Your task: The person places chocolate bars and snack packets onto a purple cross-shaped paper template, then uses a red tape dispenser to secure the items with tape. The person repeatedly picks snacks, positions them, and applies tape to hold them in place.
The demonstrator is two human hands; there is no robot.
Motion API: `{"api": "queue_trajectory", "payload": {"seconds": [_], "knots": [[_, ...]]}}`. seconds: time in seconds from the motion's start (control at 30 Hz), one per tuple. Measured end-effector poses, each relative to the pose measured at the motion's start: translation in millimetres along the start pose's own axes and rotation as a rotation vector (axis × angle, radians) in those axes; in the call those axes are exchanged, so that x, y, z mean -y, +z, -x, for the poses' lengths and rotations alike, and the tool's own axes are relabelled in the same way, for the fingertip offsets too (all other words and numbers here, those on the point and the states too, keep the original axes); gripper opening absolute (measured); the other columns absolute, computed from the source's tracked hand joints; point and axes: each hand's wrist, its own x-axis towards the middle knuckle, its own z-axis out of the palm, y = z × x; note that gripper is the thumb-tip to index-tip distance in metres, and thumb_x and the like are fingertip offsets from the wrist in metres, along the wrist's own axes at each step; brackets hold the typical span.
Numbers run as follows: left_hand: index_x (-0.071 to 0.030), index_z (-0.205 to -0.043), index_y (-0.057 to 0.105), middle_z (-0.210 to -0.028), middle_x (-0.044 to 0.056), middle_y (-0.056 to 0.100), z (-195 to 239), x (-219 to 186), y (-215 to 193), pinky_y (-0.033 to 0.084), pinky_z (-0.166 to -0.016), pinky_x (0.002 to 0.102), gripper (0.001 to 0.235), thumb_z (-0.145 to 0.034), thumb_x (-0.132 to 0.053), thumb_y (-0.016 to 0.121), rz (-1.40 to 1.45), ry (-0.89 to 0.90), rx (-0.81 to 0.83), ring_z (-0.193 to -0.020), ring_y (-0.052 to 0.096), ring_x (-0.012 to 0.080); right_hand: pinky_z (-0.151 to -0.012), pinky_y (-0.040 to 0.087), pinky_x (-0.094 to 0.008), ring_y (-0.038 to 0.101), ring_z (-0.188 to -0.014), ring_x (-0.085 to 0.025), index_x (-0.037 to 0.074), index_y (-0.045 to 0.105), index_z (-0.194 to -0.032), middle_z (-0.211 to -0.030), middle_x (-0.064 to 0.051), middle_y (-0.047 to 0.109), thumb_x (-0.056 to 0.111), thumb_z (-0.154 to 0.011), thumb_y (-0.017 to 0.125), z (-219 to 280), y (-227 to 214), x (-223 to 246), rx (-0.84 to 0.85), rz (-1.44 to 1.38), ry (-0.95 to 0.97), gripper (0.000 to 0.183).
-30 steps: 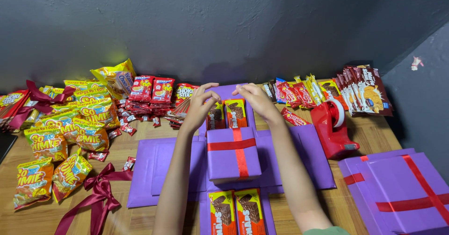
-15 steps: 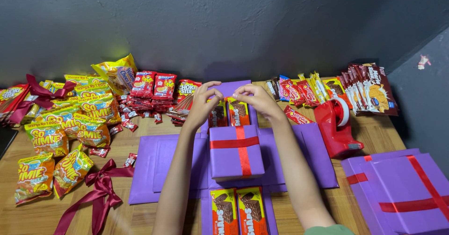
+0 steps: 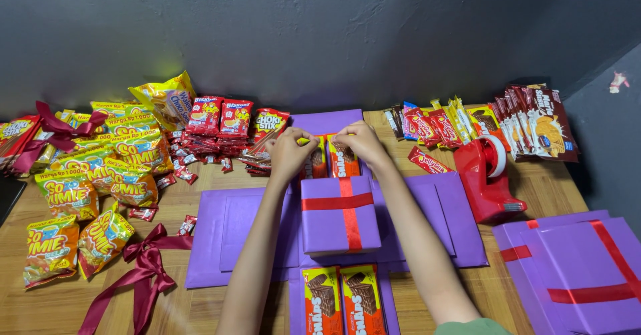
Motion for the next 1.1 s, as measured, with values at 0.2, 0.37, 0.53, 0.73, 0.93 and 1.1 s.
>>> {"api": "queue_trajectory", "payload": {"seconds": [0.2,0.37,0.53,0.73,0.93,1.1], "knots": [[-0.025,-0.087,0.074,-0.104,0.0,0.074,7.3,-4.1,7.8,0.027,-0.107,0.046,0.02,-0.084,-0.042,0.065,0.009,-0.057,0.018,-0.111,0.067,0.0252,-0.109,0.037,-0.043,0.049,-0.117,-0.03,0.02,0.081,-0.082,-0.107,-0.007,0.06,0.044,-0.072,0.078,3.7,2.7,2.7,0.01,0.212,0.13,0.026],[-0.024,-0.083,0.072,-0.096,-0.001,0.074,9.3,-2.6,15.1,0.025,-0.105,0.046,0.019,-0.082,-0.041,0.064,-0.034,-0.055,0.051,-0.105,0.069,0.0233,-0.115,0.027,-0.048,0.043,-0.124,-0.026,0.021,0.078,-0.079,-0.111,-0.002,0.057,0.05,-0.072,0.074,10.9,3.8,14.5,0.074,0.344,0.233,0.03],[-0.022,-0.081,0.071,-0.093,0.001,0.075,12.2,-8.6,12.9,0.025,-0.104,0.045,0.019,-0.082,-0.04,0.064,-0.045,-0.061,0.053,-0.103,0.07,0.0239,-0.116,0.022,-0.051,0.039,-0.127,-0.027,0.02,0.077,-0.08,-0.114,-0.003,0.056,0.052,-0.075,0.072,12.3,2.3,19.2,0.112,0.365,0.257,0.032],[-0.02,-0.081,0.073,-0.083,0.003,0.075,9.7,-7.5,11.0,0.02,-0.108,0.049,0.024,-0.08,-0.044,0.068,-0.055,-0.1,0.098,-0.1,0.071,0.0268,-0.114,0.024,-0.049,0.039,-0.13,-0.029,0.019,0.078,-0.088,-0.119,-0.007,0.056,0.049,-0.078,0.071,19.1,2.4,28.6,0.167,0.444,0.28,0.033],[-0.025,-0.072,0.069,-0.052,-0.006,0.064,-0.2,9.1,19.8,0.027,-0.094,0.036,0.029,-0.078,-0.053,0.068,-0.044,-0.16,0.162,-0.082,0.073,0.0212,-0.113,0.023,-0.05,0.039,-0.13,-0.03,0.019,0.077,-0.088,-0.12,-0.008,0.057,0.051,-0.08,0.071,16.1,4.3,23.2,0.209,0.505,0.271,0.034],[-0.025,-0.068,0.07,-0.052,-0.002,0.067,-3.9,15.9,28.9,0.031,-0.1,0.038,0.031,-0.074,-0.055,0.073,-0.091,-0.19,0.135,-0.09,0.073,0.0279,-0.114,0.026,-0.052,0.041,-0.131,-0.032,0.018,0.078,-0.088,-0.12,-0.01,0.056,0.046,-0.079,0.074,14.9,4.5,23.1,0.212,0.532,0.266,0.03]]}}
